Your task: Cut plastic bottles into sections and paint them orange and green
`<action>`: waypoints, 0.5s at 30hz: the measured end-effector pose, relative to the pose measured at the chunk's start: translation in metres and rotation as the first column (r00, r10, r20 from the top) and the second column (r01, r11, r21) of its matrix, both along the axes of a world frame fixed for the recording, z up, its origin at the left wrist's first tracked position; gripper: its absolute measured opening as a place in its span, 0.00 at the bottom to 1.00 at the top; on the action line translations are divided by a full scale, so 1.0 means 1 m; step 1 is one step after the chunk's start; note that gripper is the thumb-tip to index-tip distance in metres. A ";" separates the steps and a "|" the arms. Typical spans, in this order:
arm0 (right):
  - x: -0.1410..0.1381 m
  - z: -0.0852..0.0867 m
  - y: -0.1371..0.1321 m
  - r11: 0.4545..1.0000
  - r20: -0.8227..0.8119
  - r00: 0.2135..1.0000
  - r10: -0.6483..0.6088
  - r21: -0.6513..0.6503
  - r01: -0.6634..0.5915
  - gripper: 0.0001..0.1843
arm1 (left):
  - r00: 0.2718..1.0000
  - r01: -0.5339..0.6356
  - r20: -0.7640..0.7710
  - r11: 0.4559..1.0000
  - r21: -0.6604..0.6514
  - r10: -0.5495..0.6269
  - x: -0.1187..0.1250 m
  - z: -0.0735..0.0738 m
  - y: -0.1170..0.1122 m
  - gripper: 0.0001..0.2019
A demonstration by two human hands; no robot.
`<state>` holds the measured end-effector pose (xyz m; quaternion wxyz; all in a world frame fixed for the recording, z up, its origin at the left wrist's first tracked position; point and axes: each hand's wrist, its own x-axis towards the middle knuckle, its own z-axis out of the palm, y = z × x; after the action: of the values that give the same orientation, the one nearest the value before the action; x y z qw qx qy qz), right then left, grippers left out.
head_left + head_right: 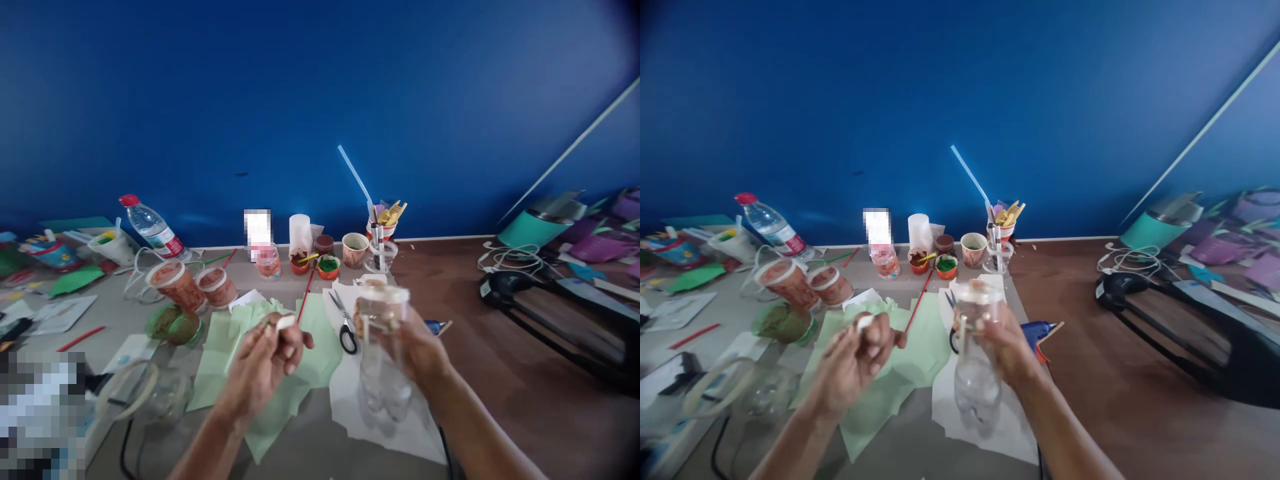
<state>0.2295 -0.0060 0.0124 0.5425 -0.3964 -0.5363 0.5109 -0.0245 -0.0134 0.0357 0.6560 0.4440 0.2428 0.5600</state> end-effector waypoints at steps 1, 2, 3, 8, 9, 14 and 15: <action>-0.014 -0.005 -0.003 0.998 -0.051 0.997 0.052 -0.042 -0.054 0.38 | 0.998 0.023 -0.053 1.000 0.019 -0.022 0.009 -0.009 0.000 0.16; -0.025 -0.009 -0.005 0.992 -0.084 0.992 0.090 -0.077 -0.096 0.40 | 0.994 0.055 -0.101 0.998 0.037 -0.051 0.016 -0.018 -0.001 0.19; -0.033 -0.012 -0.007 0.988 -0.109 0.988 0.109 -0.095 -0.120 0.42 | 0.991 0.023 -0.136 0.999 0.029 -0.019 0.020 -0.026 -0.001 0.19; -0.042 -0.013 -0.011 0.974 -0.116 0.980 0.163 -0.138 -0.179 0.42 | 0.913 -0.320 -0.241 0.945 0.073 0.328 0.019 -0.043 0.000 0.11; -0.043 -0.011 -0.011 0.974 -0.103 0.981 0.164 -0.142 -0.178 0.42 | 0.907 -0.333 -0.240 0.938 0.095 0.346 0.018 -0.044 0.000 0.08; -0.050 0.001 -0.010 0.988 0.100 0.988 0.114 -0.116 -0.102 0.47 | 0.926 -0.266 -0.241 0.956 0.123 0.289 0.021 -0.046 -0.001 0.05; -0.052 0.002 -0.009 0.992 0.157 0.983 0.095 -0.094 -0.081 0.49 | 0.922 -0.268 -0.254 0.956 0.123 0.291 0.022 -0.046 -0.002 0.06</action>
<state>0.1780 -0.0151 0.0146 0.4566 -0.4356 -0.5725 0.5234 -0.0022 -0.0149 -0.0104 0.5104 0.5046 0.3662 0.5922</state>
